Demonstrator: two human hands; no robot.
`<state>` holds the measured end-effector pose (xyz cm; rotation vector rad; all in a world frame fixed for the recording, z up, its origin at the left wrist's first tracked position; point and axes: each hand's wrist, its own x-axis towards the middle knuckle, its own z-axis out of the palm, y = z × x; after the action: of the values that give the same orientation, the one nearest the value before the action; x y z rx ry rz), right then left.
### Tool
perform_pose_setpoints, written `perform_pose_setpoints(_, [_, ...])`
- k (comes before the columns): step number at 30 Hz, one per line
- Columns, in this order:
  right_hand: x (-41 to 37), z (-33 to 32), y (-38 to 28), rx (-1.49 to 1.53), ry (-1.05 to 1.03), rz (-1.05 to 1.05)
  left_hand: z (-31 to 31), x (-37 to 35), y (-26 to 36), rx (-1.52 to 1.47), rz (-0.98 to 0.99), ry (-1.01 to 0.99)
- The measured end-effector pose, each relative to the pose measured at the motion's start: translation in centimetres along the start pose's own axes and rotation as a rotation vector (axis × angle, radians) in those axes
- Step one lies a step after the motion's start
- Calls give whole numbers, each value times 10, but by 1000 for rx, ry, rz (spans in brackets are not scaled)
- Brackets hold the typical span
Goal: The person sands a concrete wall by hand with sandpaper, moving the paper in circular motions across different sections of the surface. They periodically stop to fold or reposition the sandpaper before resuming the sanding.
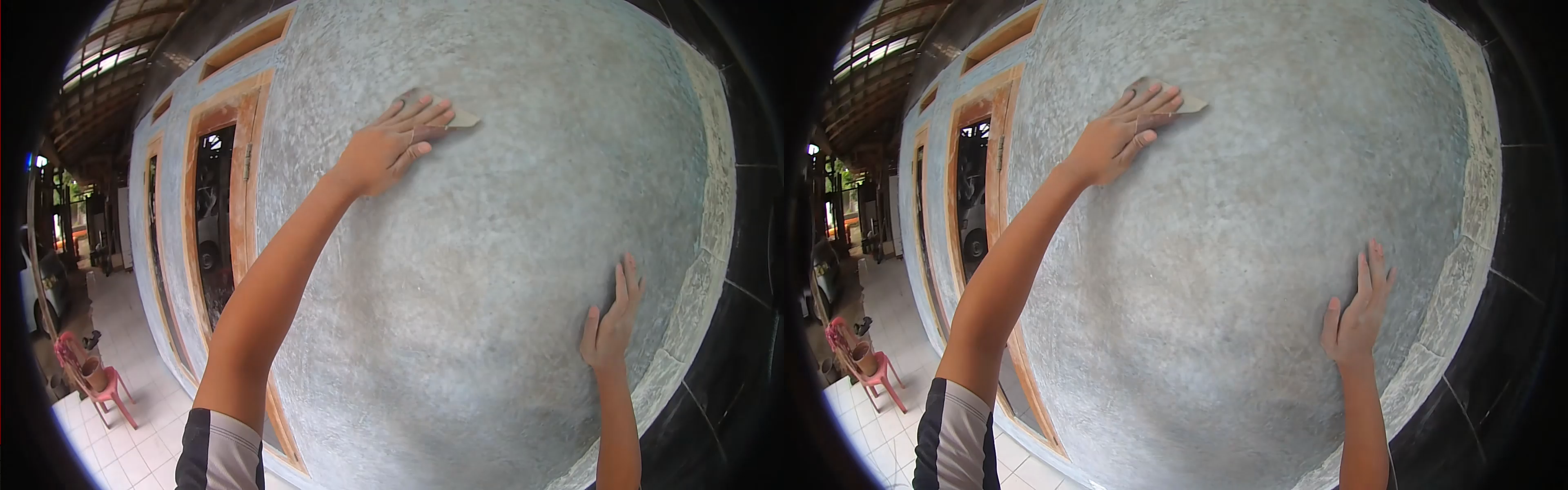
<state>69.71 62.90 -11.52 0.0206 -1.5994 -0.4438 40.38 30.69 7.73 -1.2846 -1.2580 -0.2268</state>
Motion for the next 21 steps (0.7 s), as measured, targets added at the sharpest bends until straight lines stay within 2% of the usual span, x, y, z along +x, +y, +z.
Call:
perform_pose_setpoints(1, [-1,2,3,28,2,-6,1,5,-7,20,-14,-16])
perform_pose_setpoints(3, [-3,4,6,-67,-22,-86,11,14,-21,-50,-414,289])
perform_pose_setpoints(5, [-6,8,11,-22,10,-82,14,17,-25,30,-391,281])
perform_pose_setpoints(7, [-7,8,14,13,38,-87,7,17,-22,13,-224,191])
perform_pose_setpoints(8, [-7,7,13,-4,21,-92,4,21,-27,25,-224,189])
perform_pose_setpoints(10, [-7,7,12,-5,-4,-107,-3,25,-37,-117,-707,212])
perform_pose_setpoints(11, [-8,7,12,-9,-6,-101,-1,25,-41,-108,-715,205])
perform_pose_setpoints(13, [-8,6,14,-7,-6,-99,3,27,-48,59,-167,157])
perform_pose_setpoints(15, [-9,8,14,12,10,-84,-3,35,-55,71,-169,151])
perform_pose_setpoints(17, [-8,8,14,0,-7,-83,-9,43,-76,5,-776,197])
perform_pose_setpoints(19, [-10,8,16,-22,-15,-70,-6,54,-95,-11,-775,255])
perform_pose_setpoints(21, [-15,8,20,-26,-21,-96,-4,69,-100,143,-380,235])
